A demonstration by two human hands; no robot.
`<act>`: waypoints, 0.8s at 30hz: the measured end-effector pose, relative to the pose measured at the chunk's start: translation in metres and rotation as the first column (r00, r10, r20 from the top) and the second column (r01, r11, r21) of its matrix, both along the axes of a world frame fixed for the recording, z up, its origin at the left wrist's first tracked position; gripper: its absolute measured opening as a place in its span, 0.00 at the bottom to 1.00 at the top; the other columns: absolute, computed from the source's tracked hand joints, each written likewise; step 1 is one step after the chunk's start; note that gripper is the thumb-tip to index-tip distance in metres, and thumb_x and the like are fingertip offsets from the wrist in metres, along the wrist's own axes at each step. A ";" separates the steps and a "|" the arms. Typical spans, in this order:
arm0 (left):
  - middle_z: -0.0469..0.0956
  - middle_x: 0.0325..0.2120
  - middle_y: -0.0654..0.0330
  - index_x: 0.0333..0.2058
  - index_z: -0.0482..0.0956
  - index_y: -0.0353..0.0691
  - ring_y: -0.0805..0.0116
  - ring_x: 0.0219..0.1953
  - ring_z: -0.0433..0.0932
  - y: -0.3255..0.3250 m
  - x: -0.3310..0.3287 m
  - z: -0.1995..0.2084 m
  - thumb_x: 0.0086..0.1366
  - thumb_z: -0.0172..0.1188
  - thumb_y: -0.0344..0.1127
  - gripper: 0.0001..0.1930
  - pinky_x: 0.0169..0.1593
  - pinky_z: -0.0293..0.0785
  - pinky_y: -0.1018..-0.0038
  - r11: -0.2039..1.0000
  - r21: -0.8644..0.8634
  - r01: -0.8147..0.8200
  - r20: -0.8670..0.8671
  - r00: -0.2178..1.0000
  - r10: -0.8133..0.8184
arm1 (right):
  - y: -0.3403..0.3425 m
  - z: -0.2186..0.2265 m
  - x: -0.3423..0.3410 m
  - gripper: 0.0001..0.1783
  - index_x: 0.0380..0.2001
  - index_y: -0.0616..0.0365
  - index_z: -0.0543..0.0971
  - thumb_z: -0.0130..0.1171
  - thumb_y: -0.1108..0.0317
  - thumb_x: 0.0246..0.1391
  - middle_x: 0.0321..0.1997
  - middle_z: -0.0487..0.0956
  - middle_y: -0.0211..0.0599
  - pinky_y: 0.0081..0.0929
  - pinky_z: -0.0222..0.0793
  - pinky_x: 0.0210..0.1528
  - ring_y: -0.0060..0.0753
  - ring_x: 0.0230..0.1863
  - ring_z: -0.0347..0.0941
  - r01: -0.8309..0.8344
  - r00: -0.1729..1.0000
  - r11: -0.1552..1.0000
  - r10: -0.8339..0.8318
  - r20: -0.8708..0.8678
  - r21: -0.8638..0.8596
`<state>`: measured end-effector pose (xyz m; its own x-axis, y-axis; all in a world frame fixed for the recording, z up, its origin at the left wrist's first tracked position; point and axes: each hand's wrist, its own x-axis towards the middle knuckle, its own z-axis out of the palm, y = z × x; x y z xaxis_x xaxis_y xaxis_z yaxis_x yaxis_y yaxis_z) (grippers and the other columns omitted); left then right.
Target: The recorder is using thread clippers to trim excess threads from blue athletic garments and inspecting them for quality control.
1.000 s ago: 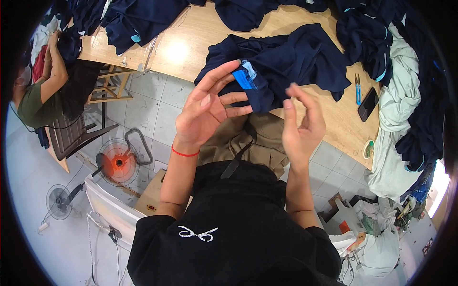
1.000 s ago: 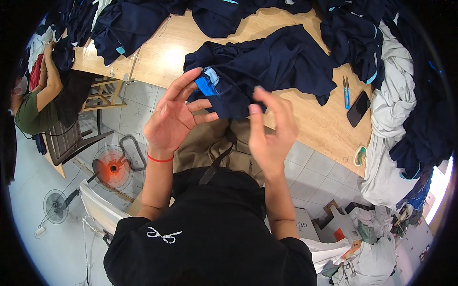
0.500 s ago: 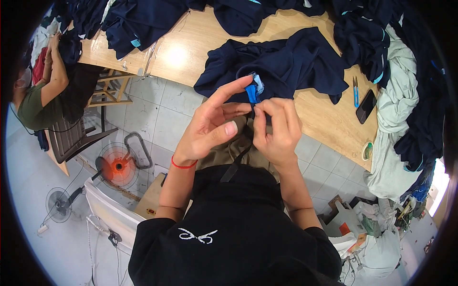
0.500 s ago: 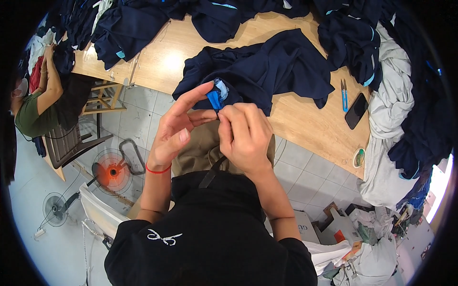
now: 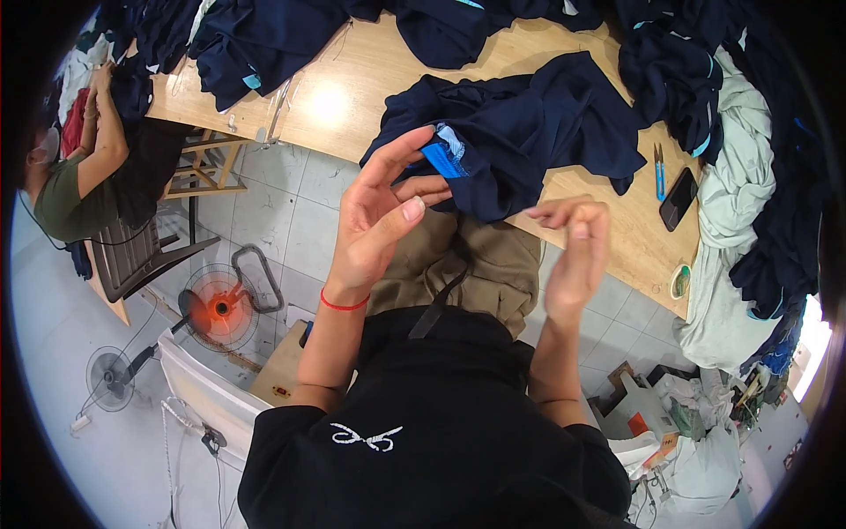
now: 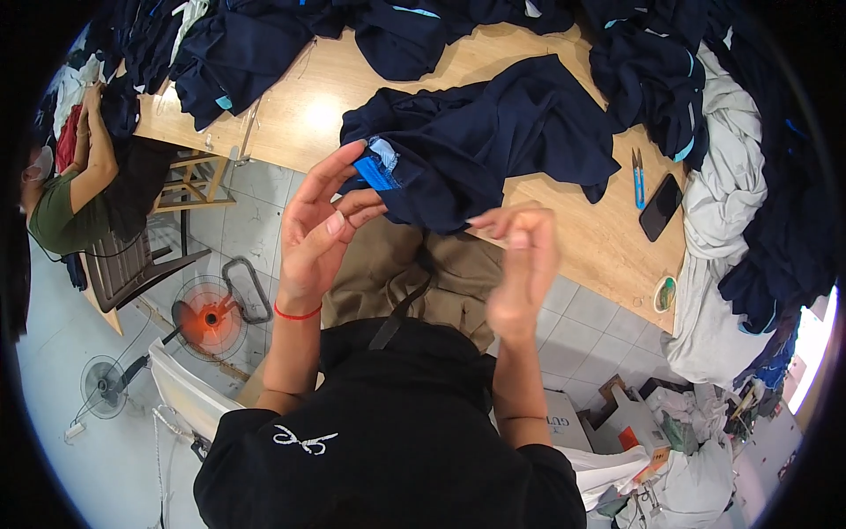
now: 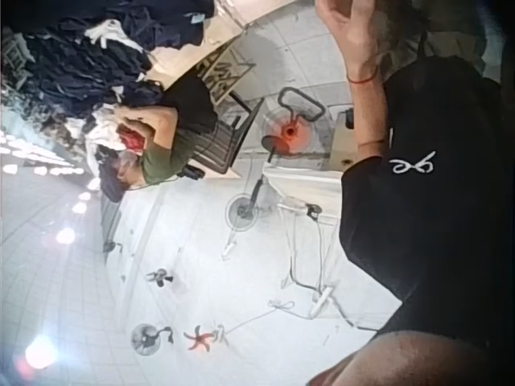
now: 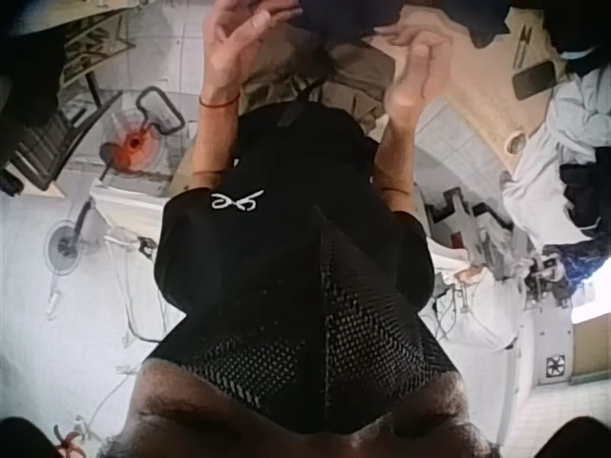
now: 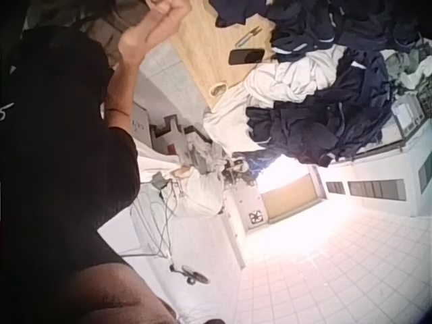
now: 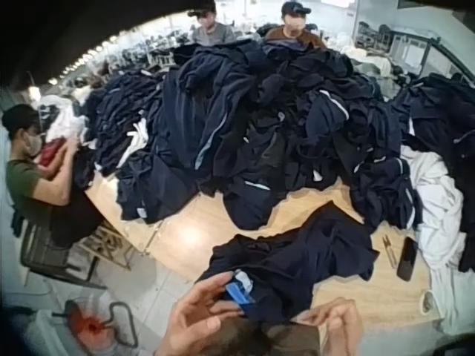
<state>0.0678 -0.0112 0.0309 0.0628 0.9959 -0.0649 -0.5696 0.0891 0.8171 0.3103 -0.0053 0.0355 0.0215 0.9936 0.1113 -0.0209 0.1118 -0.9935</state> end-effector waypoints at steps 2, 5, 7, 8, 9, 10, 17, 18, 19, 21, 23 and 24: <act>0.70 0.67 0.47 0.74 0.63 0.27 0.56 0.60 0.82 -0.001 0.000 -0.003 0.71 0.65 0.30 0.36 0.65 0.79 0.58 0.999 -0.013 -0.041 -0.010 0.999 0.041 | 0.001 0.001 0.025 0.16 0.35 0.62 0.70 0.44 0.63 0.79 0.36 0.74 0.41 0.32 0.72 0.48 0.34 0.41 0.77 0.065 0.997 0.998 -0.064 0.036 -0.011; 0.70 0.67 0.48 0.74 0.64 0.29 0.61 0.56 0.83 0.001 0.002 -0.002 0.69 0.65 0.24 0.36 0.63 0.81 0.61 0.997 -0.037 -0.074 0.023 0.997 0.075 | 0.004 -0.003 0.064 0.15 0.34 0.64 0.72 0.52 0.66 0.77 0.35 0.76 0.40 0.33 0.74 0.46 0.32 0.38 0.78 0.175 0.974 0.985 -0.172 0.147 -0.005; 0.68 0.68 0.49 0.74 0.63 0.30 0.64 0.54 0.83 0.003 0.005 -0.006 0.67 0.66 0.20 0.38 0.60 0.82 0.65 0.991 -0.048 -0.121 -0.016 0.993 0.121 | 0.005 -0.007 0.078 0.10 0.35 0.66 0.77 0.62 0.71 0.71 0.36 0.81 0.40 0.31 0.75 0.41 0.29 0.36 0.79 0.242 0.662 0.970 -0.191 0.725 0.034; 0.66 0.69 0.49 0.75 0.62 0.32 0.67 0.51 0.82 0.005 0.007 -0.009 0.65 0.66 0.16 0.40 0.57 0.83 0.69 0.985 -0.055 -0.165 -0.052 0.985 0.162 | 0.011 -0.009 0.076 0.03 0.40 0.64 0.84 0.68 0.77 0.65 0.38 0.86 0.39 0.28 0.77 0.39 0.26 0.38 0.82 0.187 0.594 0.976 -0.205 0.778 0.115; 0.66 0.69 0.49 0.75 0.62 0.32 0.67 0.51 0.82 0.007 0.010 -0.015 0.65 0.66 0.16 0.40 0.57 0.83 0.69 0.985 -0.056 -0.161 -0.050 0.986 0.158 | 0.012 -0.009 0.071 0.03 0.40 0.64 0.84 0.68 0.77 0.65 0.38 0.86 0.39 0.28 0.77 0.39 0.26 0.38 0.82 0.190 0.592 0.975 -0.207 0.779 0.114; 0.63 0.70 0.51 0.75 0.61 0.33 0.69 0.50 0.81 0.009 0.013 -0.022 0.63 0.66 0.13 0.42 0.54 0.82 0.73 0.982 -0.007 -0.191 -0.164 0.969 0.187 | 0.010 -0.011 0.062 0.04 0.42 0.64 0.85 0.68 0.77 0.65 0.38 0.86 0.39 0.26 0.78 0.42 0.26 0.39 0.83 0.214 0.694 0.975 -0.194 0.694 0.058; 0.55 0.72 0.55 0.76 0.52 0.40 0.73 0.49 0.78 0.022 0.035 -0.059 0.60 0.68 0.09 0.50 0.47 0.80 0.79 0.942 0.161 -0.294 -0.454 0.825 0.335 | 0.011 -0.033 -0.015 0.12 0.49 0.64 0.87 0.68 0.80 0.63 0.43 0.88 0.41 0.24 0.80 0.45 0.29 0.43 0.86 -0.026 0.946 0.994 0.058 0.318 -0.106; 0.54 0.72 0.54 0.76 0.51 0.41 0.72 0.50 0.78 0.022 0.036 -0.060 0.60 0.68 0.10 0.51 0.46 0.80 0.79 0.928 0.188 -0.321 -0.525 0.766 0.371 | 0.011 -0.035 -0.023 0.13 0.50 0.64 0.87 0.68 0.80 0.62 0.43 0.88 0.42 0.24 0.80 0.44 0.28 0.42 0.86 -0.047 0.956 0.993 0.075 0.283 -0.104; 0.54 0.72 0.54 0.76 0.51 0.41 0.72 0.50 0.78 0.022 0.037 -0.059 0.60 0.68 0.10 0.51 0.46 0.80 0.79 0.928 0.191 -0.319 -0.524 0.767 0.371 | 0.013 -0.034 -0.029 0.13 0.50 0.64 0.87 0.68 0.80 0.62 0.43 0.88 0.42 0.24 0.80 0.44 0.28 0.42 0.86 -0.046 0.956 0.994 0.073 0.283 -0.102; 0.53 0.73 0.53 0.77 0.51 0.43 0.71 0.53 0.77 0.025 0.039 -0.051 0.59 0.69 0.11 0.52 0.45 0.83 0.79 0.935 0.097 -0.341 -0.341 0.871 0.353 | 0.015 -0.032 -0.035 0.13 0.50 0.64 0.87 0.68 0.80 0.62 0.43 0.88 0.41 0.24 0.80 0.44 0.28 0.41 0.85 -0.073 0.952 0.995 0.091 0.293 -0.071; 0.52 0.73 0.52 0.77 0.50 0.44 0.70 0.53 0.77 0.024 0.033 -0.040 0.60 0.70 0.12 0.53 0.44 0.84 0.79 0.944 0.094 -0.317 -0.387 0.862 0.328 | 0.016 -0.030 -0.032 0.14 0.51 0.63 0.87 0.69 0.80 0.62 0.44 0.88 0.41 0.25 0.80 0.44 0.29 0.41 0.86 -0.080 0.950 0.996 0.091 0.300 -0.048; 0.52 0.74 0.52 0.78 0.49 0.45 0.70 0.54 0.77 0.024 0.030 -0.036 0.60 0.70 0.13 0.53 0.44 0.85 0.78 0.951 0.091 -0.295 -0.432 0.849 0.305 | 0.018 -0.030 -0.026 0.13 0.51 0.63 0.88 0.69 0.79 0.62 0.45 0.88 0.41 0.26 0.80 0.44 0.29 0.41 0.86 -0.018 0.935 1.000 0.019 0.355 -0.006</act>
<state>0.0978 0.0123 -0.0054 -0.2694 0.9630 0.0055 -0.1509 -0.0479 0.9874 0.2847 0.0128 0.0051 -0.0374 0.9937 0.1060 0.3314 0.1124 -0.9368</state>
